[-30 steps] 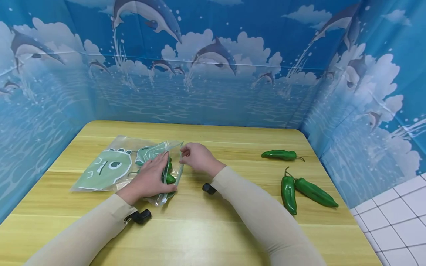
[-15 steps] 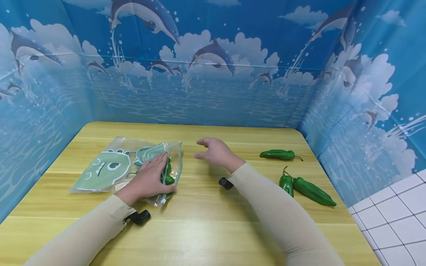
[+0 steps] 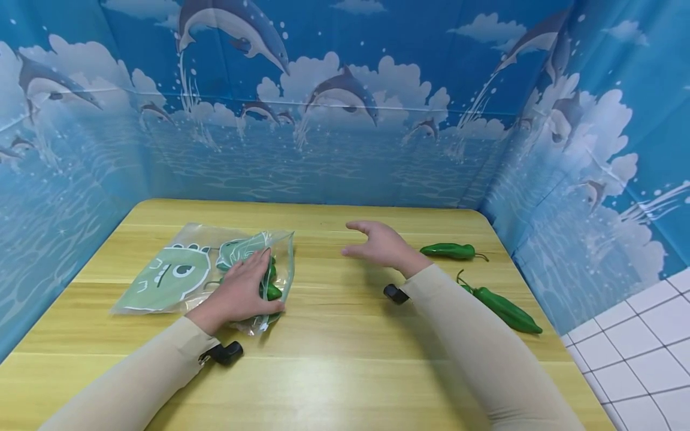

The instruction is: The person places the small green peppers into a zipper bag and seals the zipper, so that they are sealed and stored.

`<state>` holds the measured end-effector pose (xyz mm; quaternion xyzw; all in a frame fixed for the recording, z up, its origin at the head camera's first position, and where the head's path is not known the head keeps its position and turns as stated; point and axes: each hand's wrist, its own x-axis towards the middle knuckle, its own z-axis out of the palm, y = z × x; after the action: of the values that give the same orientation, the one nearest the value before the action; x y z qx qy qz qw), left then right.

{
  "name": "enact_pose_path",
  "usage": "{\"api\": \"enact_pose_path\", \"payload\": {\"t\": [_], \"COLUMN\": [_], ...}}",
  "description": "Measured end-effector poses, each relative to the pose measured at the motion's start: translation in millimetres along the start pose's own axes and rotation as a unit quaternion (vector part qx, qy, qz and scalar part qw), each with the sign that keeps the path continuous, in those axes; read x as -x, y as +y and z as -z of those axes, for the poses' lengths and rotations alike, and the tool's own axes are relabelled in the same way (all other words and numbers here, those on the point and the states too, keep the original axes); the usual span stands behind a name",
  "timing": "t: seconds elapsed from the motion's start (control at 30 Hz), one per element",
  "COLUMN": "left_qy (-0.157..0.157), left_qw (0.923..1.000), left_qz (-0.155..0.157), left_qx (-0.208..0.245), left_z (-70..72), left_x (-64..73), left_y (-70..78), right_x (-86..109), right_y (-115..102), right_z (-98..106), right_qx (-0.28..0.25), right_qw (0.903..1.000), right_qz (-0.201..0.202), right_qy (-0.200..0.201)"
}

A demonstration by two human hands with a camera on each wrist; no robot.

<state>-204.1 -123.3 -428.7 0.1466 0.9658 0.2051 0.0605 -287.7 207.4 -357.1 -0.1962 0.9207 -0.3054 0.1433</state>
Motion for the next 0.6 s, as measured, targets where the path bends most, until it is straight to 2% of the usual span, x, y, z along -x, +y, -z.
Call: {"api": "enact_pose_path", "payload": {"t": [0.37, 0.6], "left_qy": [0.001, 0.001], "left_qw": [1.0, 1.0], "left_qz": [0.0, 0.001], "left_qx": [-0.001, -0.002], "left_z": [0.7, 0.5], "left_x": [1.8, 2.6], "left_y": [1.8, 2.1], "right_x": [34.1, 64.2], "right_y": [31, 63], "right_z": [37, 60], "right_qx": [0.004, 0.04], "right_qw": [0.9998, 0.9988], "right_qz": [-0.014, -0.029], "right_qy": [-0.017, 0.001]}}
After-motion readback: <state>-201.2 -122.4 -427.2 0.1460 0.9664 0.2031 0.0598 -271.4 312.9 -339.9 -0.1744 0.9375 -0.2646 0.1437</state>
